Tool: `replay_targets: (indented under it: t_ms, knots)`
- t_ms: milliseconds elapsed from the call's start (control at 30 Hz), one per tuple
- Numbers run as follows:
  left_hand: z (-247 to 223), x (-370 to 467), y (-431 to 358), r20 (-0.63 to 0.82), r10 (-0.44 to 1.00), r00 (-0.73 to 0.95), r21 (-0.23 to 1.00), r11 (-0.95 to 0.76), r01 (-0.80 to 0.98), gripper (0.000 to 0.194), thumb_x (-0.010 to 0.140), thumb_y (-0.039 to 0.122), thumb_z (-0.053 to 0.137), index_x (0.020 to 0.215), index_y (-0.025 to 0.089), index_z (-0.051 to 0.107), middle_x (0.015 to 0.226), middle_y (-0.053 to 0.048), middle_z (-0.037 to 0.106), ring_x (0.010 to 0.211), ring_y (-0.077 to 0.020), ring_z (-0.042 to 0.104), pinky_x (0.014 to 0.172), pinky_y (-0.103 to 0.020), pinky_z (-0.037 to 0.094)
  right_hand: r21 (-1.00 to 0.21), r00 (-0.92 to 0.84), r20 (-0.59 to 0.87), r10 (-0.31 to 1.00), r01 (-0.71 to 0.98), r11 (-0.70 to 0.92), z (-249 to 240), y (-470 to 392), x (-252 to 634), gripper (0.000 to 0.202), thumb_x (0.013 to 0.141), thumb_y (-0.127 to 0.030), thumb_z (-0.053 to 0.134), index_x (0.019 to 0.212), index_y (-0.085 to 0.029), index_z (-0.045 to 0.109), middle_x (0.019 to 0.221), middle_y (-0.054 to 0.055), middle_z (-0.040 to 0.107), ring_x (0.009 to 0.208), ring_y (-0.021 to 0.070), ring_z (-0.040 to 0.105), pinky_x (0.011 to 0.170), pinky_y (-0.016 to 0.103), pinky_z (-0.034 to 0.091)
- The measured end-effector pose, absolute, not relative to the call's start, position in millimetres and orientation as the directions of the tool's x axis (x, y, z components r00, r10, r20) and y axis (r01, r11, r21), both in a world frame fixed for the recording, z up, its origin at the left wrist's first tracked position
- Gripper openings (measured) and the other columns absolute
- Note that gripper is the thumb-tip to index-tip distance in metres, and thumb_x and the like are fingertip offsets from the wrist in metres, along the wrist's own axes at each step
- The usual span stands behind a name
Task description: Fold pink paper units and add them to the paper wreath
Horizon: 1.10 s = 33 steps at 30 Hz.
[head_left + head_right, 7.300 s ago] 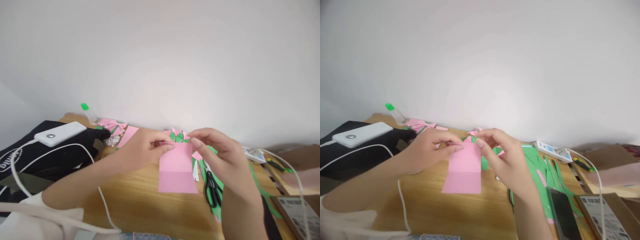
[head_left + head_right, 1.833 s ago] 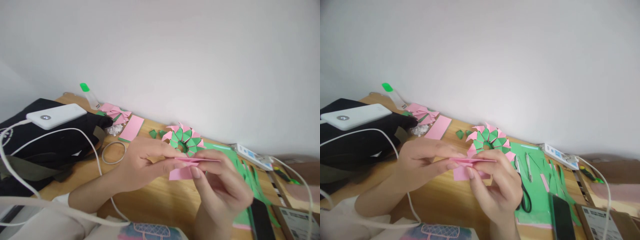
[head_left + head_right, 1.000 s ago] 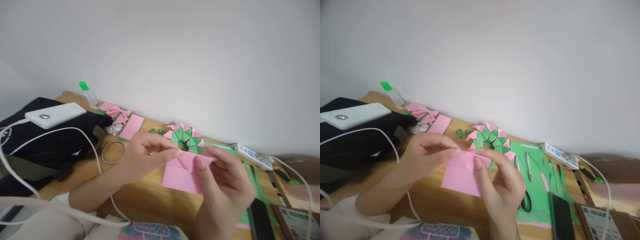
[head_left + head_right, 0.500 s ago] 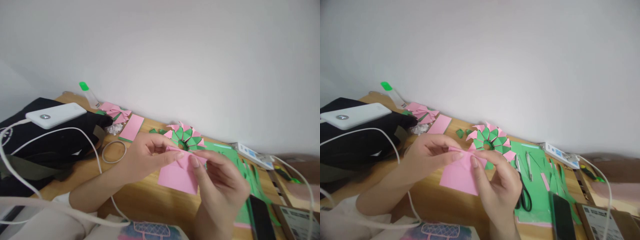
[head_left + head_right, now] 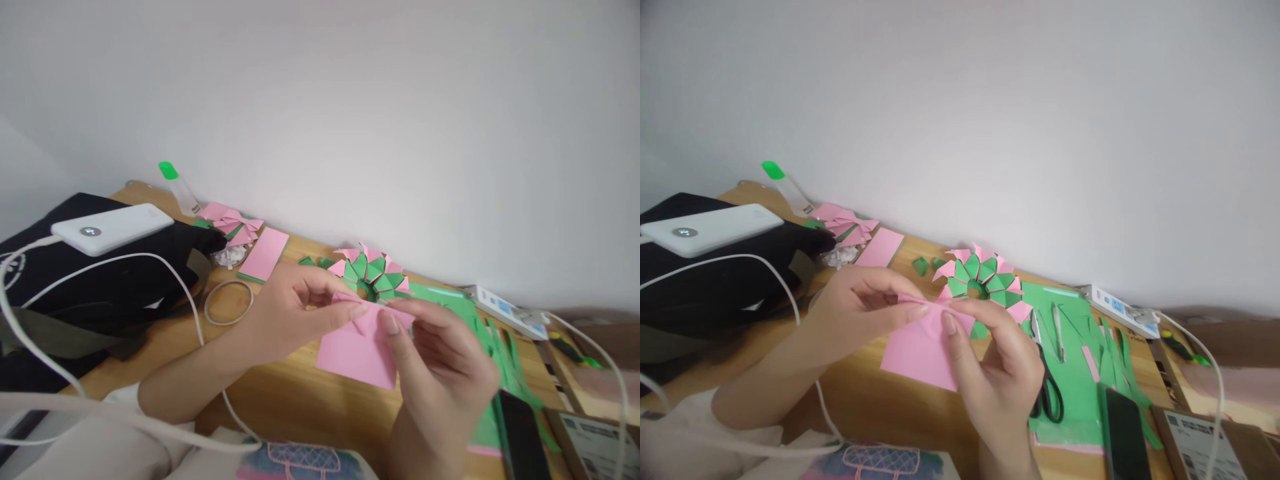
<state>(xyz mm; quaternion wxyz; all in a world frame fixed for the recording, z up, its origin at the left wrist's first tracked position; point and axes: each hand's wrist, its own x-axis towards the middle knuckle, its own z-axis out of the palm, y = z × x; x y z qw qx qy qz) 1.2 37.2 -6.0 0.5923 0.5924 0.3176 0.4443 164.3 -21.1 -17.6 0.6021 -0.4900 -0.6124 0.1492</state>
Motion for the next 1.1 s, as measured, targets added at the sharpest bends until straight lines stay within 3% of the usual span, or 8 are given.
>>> replay_targets:
  t_ms: [500, 733, 1100]
  knots:
    - [-10.3, 0.5, 37.2, 0.153, 0.908, 0.391, 0.988, -0.133, -0.076, 0.015, 0.077, 0.023, 0.068, 0.067, 0.013, 0.070, 0.061, -0.003, 0.068, 0.053, -0.0109, 0.058, 0.047, -0.019, 0.041, -0.819, 0.218, 0.522, 0.825, 0.397, 0.414, -18.3, -20.2, 164.8, 0.023, 0.080, -0.014, 0.072, 0.098, -0.027, 0.072, 0.088, 0.001, 0.075, 0.077, 0.0170, 0.070, 0.066, 0.030, 0.057]
    - [-9.4, 1.2, 38.2, 0.150, 0.908, 0.391, 0.988, -0.148, -0.035, 0.014, 0.076, 0.022, 0.065, 0.066, 0.013, 0.071, 0.058, -0.003, 0.066, 0.051, -0.0111, 0.054, 0.045, -0.020, 0.037, -0.865, 0.158, 0.424, 0.892, 0.362, 0.347, -18.6, -17.0, 168.0, 0.011, 0.079, -0.020, 0.073, 0.088, -0.026, 0.072, 0.073, -0.001, 0.073, 0.069, 0.0177, 0.069, 0.066, 0.031, 0.057]
    - [-8.9, 1.4, 38.8, 0.162, 0.900, 0.405, 0.986, -0.160, -0.041, 0.019, 0.077, 0.025, 0.066, 0.062, 0.013, 0.069, 0.055, -0.002, 0.064, 0.050, -0.0101, 0.051, 0.044, -0.020, 0.035, -0.909, 0.168, 0.354, 0.920, 0.291, 0.297, -19.2, -16.5, 169.2, 0.004, 0.079, -0.023, 0.074, 0.081, -0.026, 0.072, 0.070, -0.002, 0.072, 0.065, 0.0159, 0.067, 0.061, 0.028, 0.053]
